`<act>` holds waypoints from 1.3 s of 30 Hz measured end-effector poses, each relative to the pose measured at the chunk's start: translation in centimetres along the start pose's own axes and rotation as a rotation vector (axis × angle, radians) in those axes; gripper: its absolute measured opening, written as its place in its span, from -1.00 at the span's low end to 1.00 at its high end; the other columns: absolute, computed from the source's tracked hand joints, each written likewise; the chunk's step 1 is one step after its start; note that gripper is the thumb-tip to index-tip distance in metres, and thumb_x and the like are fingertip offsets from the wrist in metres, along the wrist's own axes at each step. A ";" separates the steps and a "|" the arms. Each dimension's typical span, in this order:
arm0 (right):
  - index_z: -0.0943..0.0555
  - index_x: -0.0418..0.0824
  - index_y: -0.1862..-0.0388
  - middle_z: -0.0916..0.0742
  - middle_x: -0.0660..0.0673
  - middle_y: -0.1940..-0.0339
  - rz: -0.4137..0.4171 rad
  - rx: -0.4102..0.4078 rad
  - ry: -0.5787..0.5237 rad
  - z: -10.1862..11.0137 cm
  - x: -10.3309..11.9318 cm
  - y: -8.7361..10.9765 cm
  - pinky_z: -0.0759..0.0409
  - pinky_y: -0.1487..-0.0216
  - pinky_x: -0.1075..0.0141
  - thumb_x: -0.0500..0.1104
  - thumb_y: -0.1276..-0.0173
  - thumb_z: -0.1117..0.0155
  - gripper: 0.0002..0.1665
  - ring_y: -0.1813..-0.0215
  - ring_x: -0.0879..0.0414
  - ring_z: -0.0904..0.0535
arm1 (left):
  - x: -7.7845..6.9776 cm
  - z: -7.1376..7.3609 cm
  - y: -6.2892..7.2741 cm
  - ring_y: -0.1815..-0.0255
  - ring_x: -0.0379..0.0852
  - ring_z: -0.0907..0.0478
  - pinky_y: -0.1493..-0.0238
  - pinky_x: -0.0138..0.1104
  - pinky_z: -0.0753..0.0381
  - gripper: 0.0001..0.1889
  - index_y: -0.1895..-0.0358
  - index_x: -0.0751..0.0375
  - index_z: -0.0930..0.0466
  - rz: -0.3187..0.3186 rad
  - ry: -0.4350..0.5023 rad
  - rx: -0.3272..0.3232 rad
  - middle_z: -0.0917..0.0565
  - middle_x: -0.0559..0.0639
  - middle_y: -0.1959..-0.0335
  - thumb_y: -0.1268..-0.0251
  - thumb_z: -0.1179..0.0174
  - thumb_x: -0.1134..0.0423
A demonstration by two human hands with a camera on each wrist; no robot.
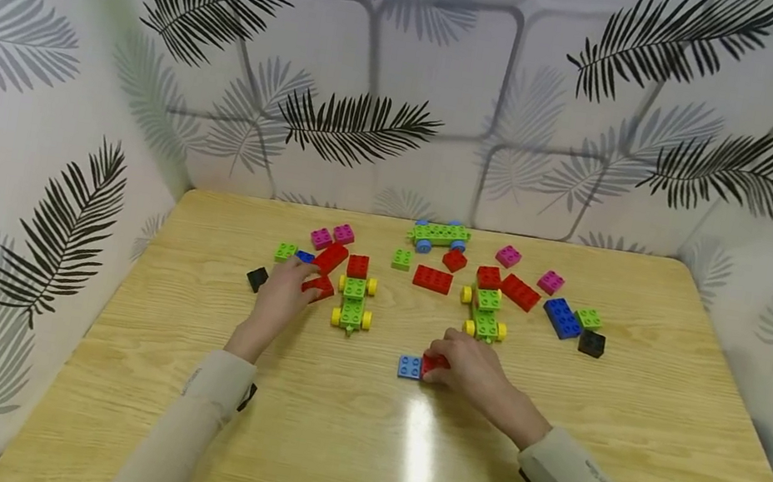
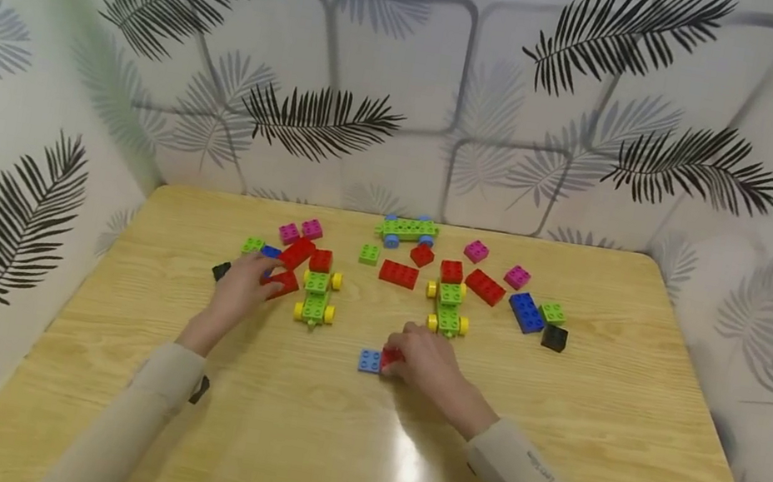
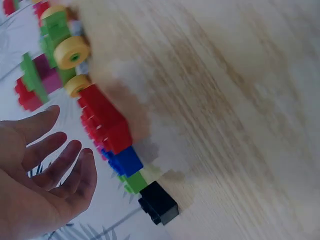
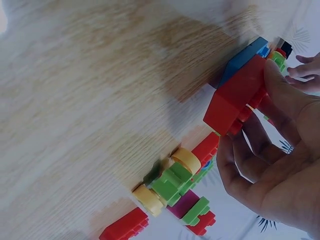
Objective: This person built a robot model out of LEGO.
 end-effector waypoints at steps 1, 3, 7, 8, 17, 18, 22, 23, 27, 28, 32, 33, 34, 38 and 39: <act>-0.73 -0.14 0.18 -0.58 0.04 0.39 -0.003 0.001 0.000 0.0 0.0 -0.1 -0.35 0.42 0.39 -0.07 -0.10 -0.51 -0.70 0.40 0.20 -0.37 | 0.0 -0.3 -0.2 -0.02 0.15 -0.47 0.10 -0.02 -0.58 -0.61 -0.15 0.32 -0.56 0.004 -0.026 0.010 -0.52 0.23 -0.02 -0.28 -0.27 0.27; -0.73 -0.14 0.18 -0.58 0.03 0.39 0.003 -0.002 0.002 0.0 0.1 -0.2 -0.35 0.42 0.38 -0.07 -0.10 -0.51 -0.70 0.40 0.19 -0.37 | 0.1 -0.8 -0.6 -0.01 0.16 -0.46 0.14 -0.01 -0.58 -0.59 -0.17 0.30 -0.54 0.012 -0.080 0.027 -0.50 0.23 -0.03 -0.28 -0.28 0.25; -0.72 -0.14 0.17 -0.57 0.04 0.39 0.008 0.006 0.004 0.1 0.3 -0.4 -0.34 0.42 0.38 -0.07 -0.10 -0.51 -0.69 0.40 0.19 -0.37 | 0.5 -1.6 -1.0 0.03 0.17 -0.44 0.21 -0.02 -0.59 -0.56 -0.19 0.30 -0.53 0.031 -0.161 0.039 -0.49 0.24 -0.02 -0.27 -0.29 0.24; -0.72 -0.15 0.18 -0.57 0.04 0.39 0.006 0.008 0.002 0.2 0.4 -0.4 -0.34 0.42 0.38 -0.07 -0.10 -0.51 -0.69 0.40 0.19 -0.37 | 0.6 -1.8 -1.1 0.03 0.17 -0.44 0.22 -0.02 -0.59 -0.56 -0.18 0.31 -0.53 0.027 -0.172 0.034 -0.49 0.25 -0.01 -0.26 -0.30 0.25; -0.72 -0.15 0.17 -0.58 0.03 0.38 -0.004 0.018 -0.010 0.2 0.4 -0.4 -0.34 0.42 0.38 -0.07 -0.11 -0.50 -0.69 0.40 0.19 -0.36 | 1.5 -1.9 -0.8 -0.04 0.22 -0.42 0.09 0.02 -0.55 -0.57 -0.13 0.33 -0.55 0.033 -0.190 0.022 -0.51 0.27 -0.03 -0.23 -0.32 0.24; -0.72 -0.15 0.18 -0.58 0.03 0.38 -0.003 0.018 -0.010 0.2 0.3 -0.3 -0.34 0.42 0.38 -0.06 -0.11 -0.50 -0.69 0.40 0.19 -0.36 | 1.5 -1.5 -0.6 -0.04 0.22 -0.42 0.08 0.02 -0.54 -0.57 -0.13 0.34 -0.55 0.037 -0.176 0.011 -0.51 0.28 -0.04 -0.23 -0.33 0.24; -0.72 -0.15 0.18 -0.57 0.02 0.39 -0.013 0.016 -0.004 0.4 0.2 -0.2 -0.34 0.42 0.37 -0.06 -0.11 -0.51 -0.69 0.40 0.19 -0.36 | 0.4 1.1 0.7 0.02 0.19 -0.43 0.09 0.00 -0.54 -0.55 -0.10 0.36 -0.57 0.007 -0.121 -0.101 -0.53 0.26 0.01 -0.17 -0.37 0.23; -0.72 -0.15 0.18 -0.57 0.03 0.39 -0.016 0.017 0.000 0.5 0.1 -0.1 -0.34 0.42 0.37 -0.06 -0.11 -0.51 -0.69 0.39 0.19 -0.36 | -0.2 1.8 1.1 0.06 0.18 -0.43 0.12 -0.02 -0.55 -0.55 -0.08 0.37 -0.58 -0.021 -0.104 -0.140 -0.53 0.25 0.05 -0.14 -0.39 0.23; -0.72 -0.16 0.17 -0.58 0.01 0.39 -0.012 0.018 -0.003 0.9 0.0 0.1 -0.33 0.41 0.38 -0.07 -0.11 -0.50 -0.68 0.39 0.19 -0.36 | -4.2 3.1 3.2 0.16 0.08 -0.40 0.24 -0.14 -0.55 -0.56 -0.03 0.35 -0.62 -0.193 0.005 -0.219 -0.52 0.15 0.17 -0.07 -0.44 0.24; -0.72 -0.16 0.17 -0.58 0.01 0.39 -0.011 0.017 -0.005 0.9 -0.1 0.2 -0.33 0.41 0.38 -0.07 -0.11 -0.50 -0.68 0.39 0.18 -0.36 | -5.5 2.9 3.7 0.18 0.05 -0.39 0.27 -0.18 -0.53 -0.57 -0.03 0.33 -0.63 -0.251 0.026 -0.205 -0.52 0.12 0.19 -0.07 -0.43 0.24; -0.72 -0.15 0.17 -0.58 0.02 0.39 -0.020 0.016 -0.010 1.0 -0.2 0.1 -0.34 0.41 0.38 -0.07 -0.11 -0.51 -0.69 0.40 0.19 -0.37 | -10.0 0.1 5.4 0.15 -0.04 -0.38 0.21 -0.26 -0.51 -0.62 -0.04 0.23 -0.65 -0.411 0.073 -0.015 -0.51 0.02 0.17 -0.12 -0.40 0.25; -0.72 -0.14 0.17 -0.58 0.03 0.39 -0.028 0.020 -0.011 0.9 -0.2 0.1 -0.35 0.41 0.38 -0.07 -0.11 -0.51 -0.69 0.40 0.19 -0.37 | -10.7 -0.9 5.6 0.13 -0.06 -0.37 0.18 -0.28 -0.51 -0.62 -0.05 0.21 -0.65 -0.426 0.066 0.042 -0.50 0.01 0.16 -0.13 -0.39 0.24; -0.72 -0.14 0.17 -0.57 0.03 0.39 -0.035 0.026 -0.010 0.8 -0.2 0.0 -0.35 0.41 0.38 -0.06 -0.11 -0.51 -0.69 0.40 0.19 -0.37 | -11.2 -1.9 5.8 0.12 -0.08 -0.37 0.14 -0.30 -0.49 -0.63 -0.05 0.20 -0.64 -0.433 0.052 0.094 -0.50 0.00 0.15 -0.15 -0.38 0.23; -0.73 -0.14 0.17 -0.55 0.04 0.40 -0.061 0.045 -0.011 0.3 -0.2 0.0 -0.34 0.41 0.37 -0.05 -0.10 -0.51 -0.68 0.40 0.18 -0.36 | -11.9 -5.3 5.9 0.14 -0.12 -0.34 0.15 -0.36 -0.45 -0.65 -0.05 0.20 -0.64 -0.406 0.001 0.227 -0.50 -0.02 0.16 -0.20 -0.36 0.21; -0.73 -0.13 0.17 -0.55 0.04 0.41 -0.068 0.049 -0.012 0.2 -0.2 0.0 -0.34 0.41 0.37 -0.05 -0.10 -0.51 -0.68 0.40 0.18 -0.36 | -12.0 -5.9 5.8 0.17 -0.13 -0.33 0.18 -0.38 -0.43 -0.65 -0.05 0.20 -0.64 -0.397 -0.010 0.243 -0.49 -0.03 0.17 -0.19 -0.36 0.21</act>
Point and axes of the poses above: each hand's wrist, its own y-axis away from the middle knuckle, its own z-axis out of the back of the hand, x = y × z, the point moved 5 cm from there along -y, towards the middle knuckle
